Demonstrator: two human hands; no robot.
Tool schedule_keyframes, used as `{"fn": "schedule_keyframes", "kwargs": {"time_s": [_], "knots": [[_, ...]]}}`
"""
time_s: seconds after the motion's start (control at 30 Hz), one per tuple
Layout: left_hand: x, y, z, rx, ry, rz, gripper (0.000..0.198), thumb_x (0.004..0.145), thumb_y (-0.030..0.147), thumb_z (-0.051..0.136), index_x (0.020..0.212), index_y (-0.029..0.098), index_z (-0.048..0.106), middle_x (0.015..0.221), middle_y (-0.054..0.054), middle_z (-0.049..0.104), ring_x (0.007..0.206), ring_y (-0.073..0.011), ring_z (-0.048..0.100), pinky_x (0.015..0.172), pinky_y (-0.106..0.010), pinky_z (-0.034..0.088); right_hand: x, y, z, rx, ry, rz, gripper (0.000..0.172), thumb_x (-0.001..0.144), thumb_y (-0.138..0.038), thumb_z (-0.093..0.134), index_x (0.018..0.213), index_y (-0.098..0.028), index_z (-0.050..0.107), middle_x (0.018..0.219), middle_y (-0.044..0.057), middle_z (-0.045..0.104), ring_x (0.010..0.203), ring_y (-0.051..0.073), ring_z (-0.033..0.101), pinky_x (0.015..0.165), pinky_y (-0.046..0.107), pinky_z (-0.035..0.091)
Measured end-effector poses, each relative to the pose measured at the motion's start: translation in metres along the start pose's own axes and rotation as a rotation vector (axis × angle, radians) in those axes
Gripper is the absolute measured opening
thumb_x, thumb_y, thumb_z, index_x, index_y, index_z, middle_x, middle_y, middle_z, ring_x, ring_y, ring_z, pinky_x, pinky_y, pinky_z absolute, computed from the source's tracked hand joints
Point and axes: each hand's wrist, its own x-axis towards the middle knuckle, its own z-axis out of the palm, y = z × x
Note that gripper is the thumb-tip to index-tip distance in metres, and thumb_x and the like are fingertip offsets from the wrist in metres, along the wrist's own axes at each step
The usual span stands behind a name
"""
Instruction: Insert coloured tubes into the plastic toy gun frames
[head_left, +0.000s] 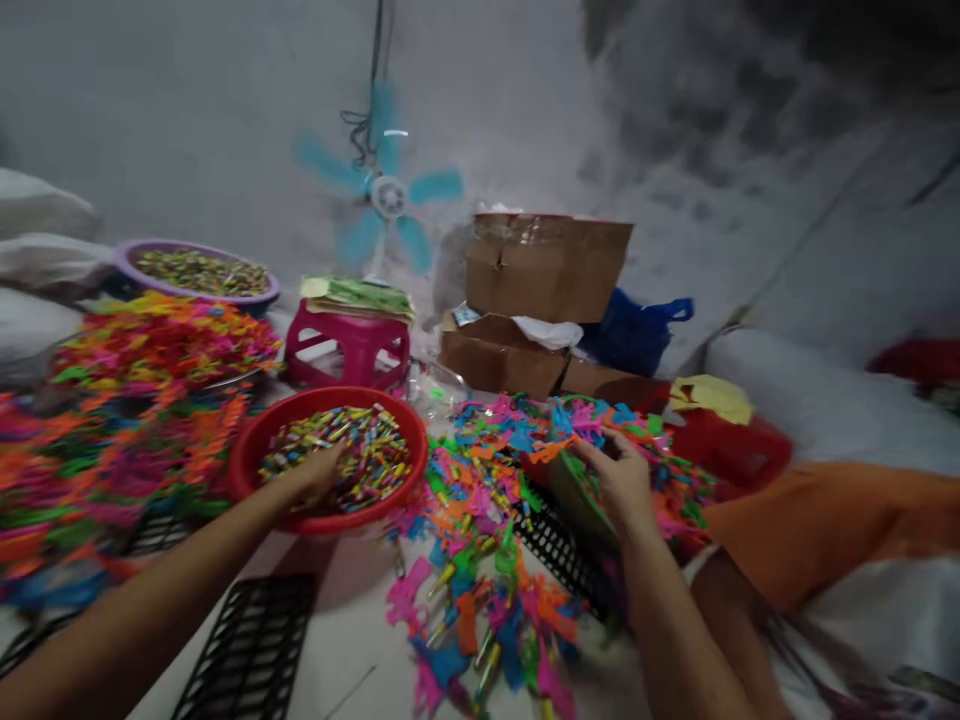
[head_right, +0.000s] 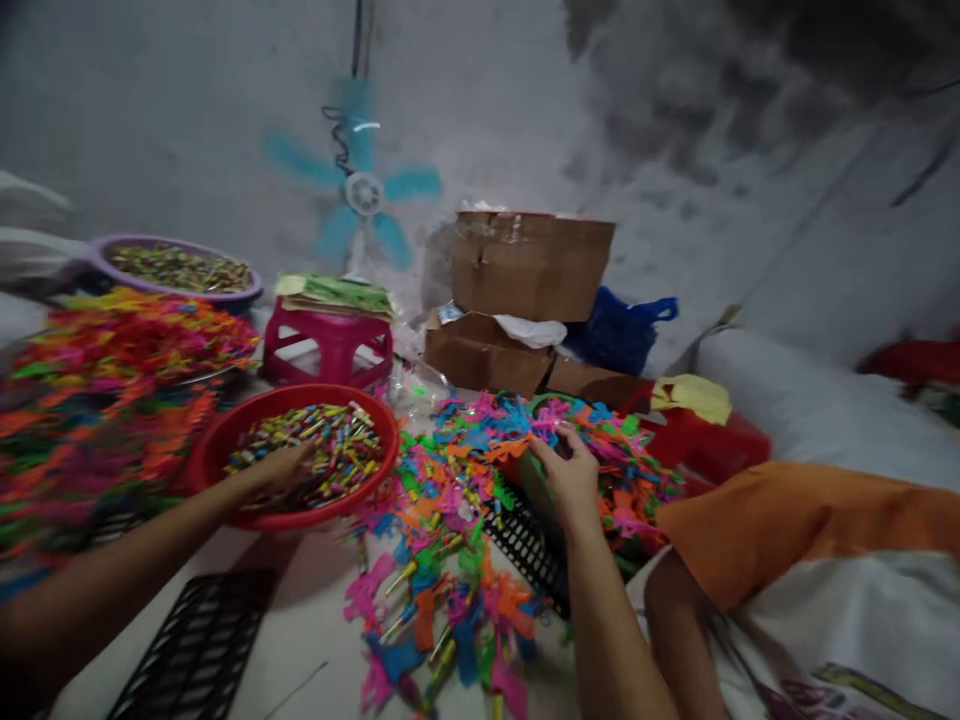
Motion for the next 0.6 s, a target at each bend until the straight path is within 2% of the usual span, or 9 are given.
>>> {"fn": "schedule_keyframes", "kwargs": {"time_s": [0.07, 0.13, 0.2, 0.3, 0.37, 0.5, 0.6], "knots": [[-0.001, 0.001, -0.013, -0.06, 0.048, -0.068, 0.031, 0.068, 0.012, 0.048, 0.098, 0.012, 0.053, 0.076, -0.006, 0.06, 0.074, -0.018, 0.056, 0.062, -0.023, 0.04, -0.047, -0.007, 0.031, 0.105, -0.251, 0.066, 0.044, 0.058, -0.042, 0.068, 0.093, -0.015, 0.061, 0.078, 0.003, 0.062, 0.069, 0.016, 0.055, 0.063, 0.028, 0.046], [-0.009, 0.004, -0.027, -0.141, 0.063, -0.12, 0.025, 0.073, 0.018, 0.045, 0.096, 0.013, 0.052, 0.063, -0.002, 0.055, 0.06, -0.0143, 0.052, 0.053, -0.021, 0.037, -0.103, -0.006, 0.06, 0.171, -0.511, 0.125, 0.038, 0.058, -0.04, 0.07, 0.087, -0.016, 0.063, 0.077, 0.003, 0.063, 0.071, 0.018, 0.057, 0.063, 0.029, 0.047], [-0.028, 0.012, -0.04, -0.239, 0.045, -0.136, 0.022, 0.076, 0.026, 0.045, 0.093, 0.014, 0.052, 0.055, 0.003, 0.048, 0.048, -0.0109, 0.045, 0.045, -0.019, 0.032, -0.157, 0.002, 0.085, 0.216, -0.668, 0.16, 0.031, 0.059, -0.036, 0.07, 0.082, -0.017, 0.064, 0.075, 0.003, 0.064, 0.071, 0.018, 0.058, 0.065, 0.029, 0.048], [-0.074, 0.027, -0.05, -0.369, -0.034, -0.122, 0.027, 0.076, 0.038, 0.047, 0.089, 0.016, 0.053, 0.052, 0.005, 0.044, 0.04, -0.0071, 0.037, 0.04, -0.018, 0.027, -0.214, 0.021, 0.117, 0.187, -0.737, 0.165, 0.025, 0.064, -0.032, 0.065, 0.085, -0.017, 0.065, 0.08, 0.004, 0.066, 0.075, 0.02, 0.061, 0.069, 0.033, 0.05], [-0.111, 0.032, -0.047, -0.533, -0.132, -0.146, 0.029, 0.074, 0.041, 0.05, 0.09, 0.016, 0.053, 0.054, 0.006, 0.045, 0.04, -0.0053, 0.036, 0.04, -0.017, 0.027, -0.231, 0.031, 0.131, 0.128, -0.737, 0.135, 0.029, 0.065, -0.03, 0.063, 0.091, -0.018, 0.065, 0.089, 0.006, 0.067, 0.083, 0.022, 0.061, 0.075, 0.037, 0.049], [-0.178, 0.029, -0.016, -1.022, -0.372, -0.363, 0.028, 0.067, 0.033, 0.064, 0.086, 0.014, 0.055, 0.055, 0.005, 0.048, 0.039, -0.0026, 0.037, 0.038, -0.013, 0.025, -0.234, 0.031, 0.135, -0.018, -0.668, -0.015, 0.044, 0.06, -0.02, 0.062, 0.104, -0.017, 0.062, 0.11, 0.011, 0.06, 0.105, 0.027, 0.052, 0.093, 0.048, 0.038], [-0.21, 0.024, 0.012, -1.297, -0.443, -0.542, 0.024, 0.069, 0.026, 0.063, 0.089, 0.016, 0.054, 0.051, 0.007, 0.046, 0.036, -0.0025, 0.037, 0.036, -0.012, 0.025, -0.239, 0.01, 0.126, 0.023, -0.67, -0.128, 0.041, 0.068, -0.016, 0.054, 0.109, -0.018, 0.059, 0.114, 0.01, 0.057, 0.109, 0.023, 0.049, 0.097, 0.044, 0.036]]}}
